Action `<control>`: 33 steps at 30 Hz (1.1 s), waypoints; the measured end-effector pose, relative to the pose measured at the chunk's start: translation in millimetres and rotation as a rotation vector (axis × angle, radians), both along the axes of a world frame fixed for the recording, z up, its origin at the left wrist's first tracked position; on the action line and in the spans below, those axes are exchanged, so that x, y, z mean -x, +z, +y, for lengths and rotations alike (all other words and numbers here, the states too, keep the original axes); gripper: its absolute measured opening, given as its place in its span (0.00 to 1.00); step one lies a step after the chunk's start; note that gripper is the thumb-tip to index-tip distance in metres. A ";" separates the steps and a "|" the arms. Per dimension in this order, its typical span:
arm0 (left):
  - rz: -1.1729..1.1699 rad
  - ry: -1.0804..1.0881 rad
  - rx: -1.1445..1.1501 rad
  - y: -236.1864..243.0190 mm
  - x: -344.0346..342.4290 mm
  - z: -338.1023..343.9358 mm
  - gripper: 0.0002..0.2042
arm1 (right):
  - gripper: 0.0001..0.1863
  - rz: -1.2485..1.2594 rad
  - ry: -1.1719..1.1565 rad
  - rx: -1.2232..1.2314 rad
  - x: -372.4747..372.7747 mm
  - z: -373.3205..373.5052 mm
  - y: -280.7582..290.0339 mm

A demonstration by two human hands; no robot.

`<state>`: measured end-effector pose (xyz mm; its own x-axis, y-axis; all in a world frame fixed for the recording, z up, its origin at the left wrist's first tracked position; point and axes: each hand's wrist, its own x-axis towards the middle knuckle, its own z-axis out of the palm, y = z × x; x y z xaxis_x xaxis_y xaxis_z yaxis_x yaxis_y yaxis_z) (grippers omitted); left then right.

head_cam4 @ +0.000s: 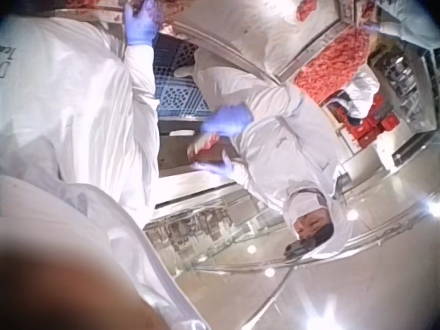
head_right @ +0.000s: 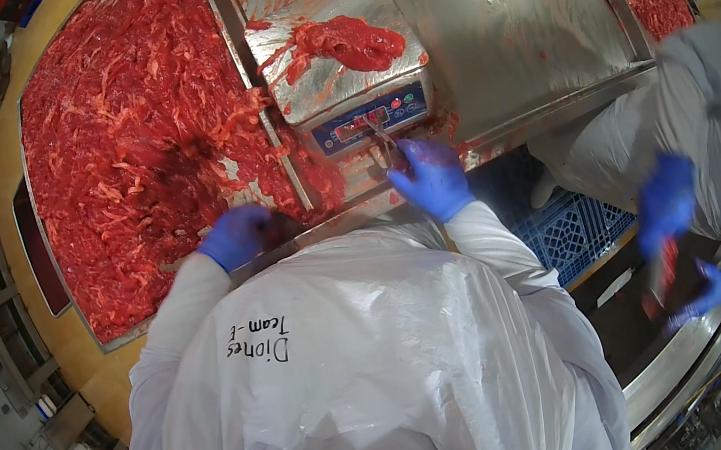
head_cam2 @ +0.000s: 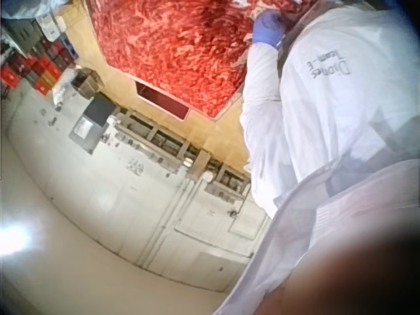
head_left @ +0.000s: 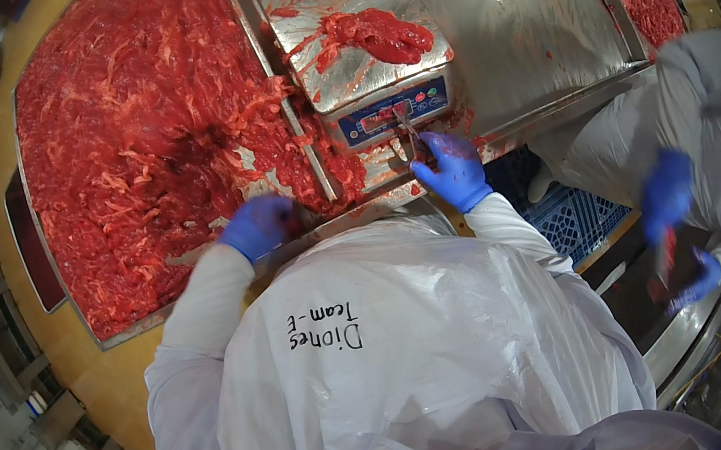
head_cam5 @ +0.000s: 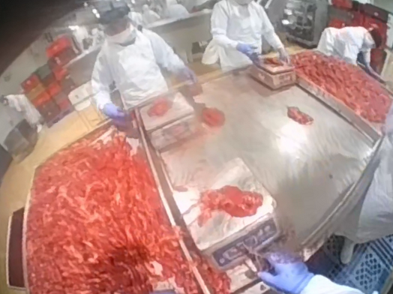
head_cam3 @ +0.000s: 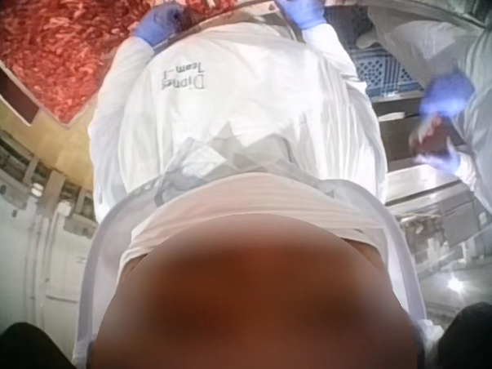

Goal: The person uses a knife to cut pieces of raw red meat from a large pile on a metal tray. They place the cut pieces onto a digital scale, then move them to a separate area on the tray.

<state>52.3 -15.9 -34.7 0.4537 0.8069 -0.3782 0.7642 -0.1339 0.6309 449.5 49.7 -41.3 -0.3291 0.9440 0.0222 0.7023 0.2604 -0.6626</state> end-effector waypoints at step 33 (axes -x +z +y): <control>-0.314 0.480 -0.105 7.9 24.1 119.8 0.20 | 0.38 0.992 -0.075 -0.012 37.1 92.5 79.6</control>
<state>28.3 103.9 -26.7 0.1058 0.9757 -0.1917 0.5332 0.1070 0.8392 412.4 142.2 38.3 -0.0962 0.9596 0.2645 -0.1537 0.2482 -0.9564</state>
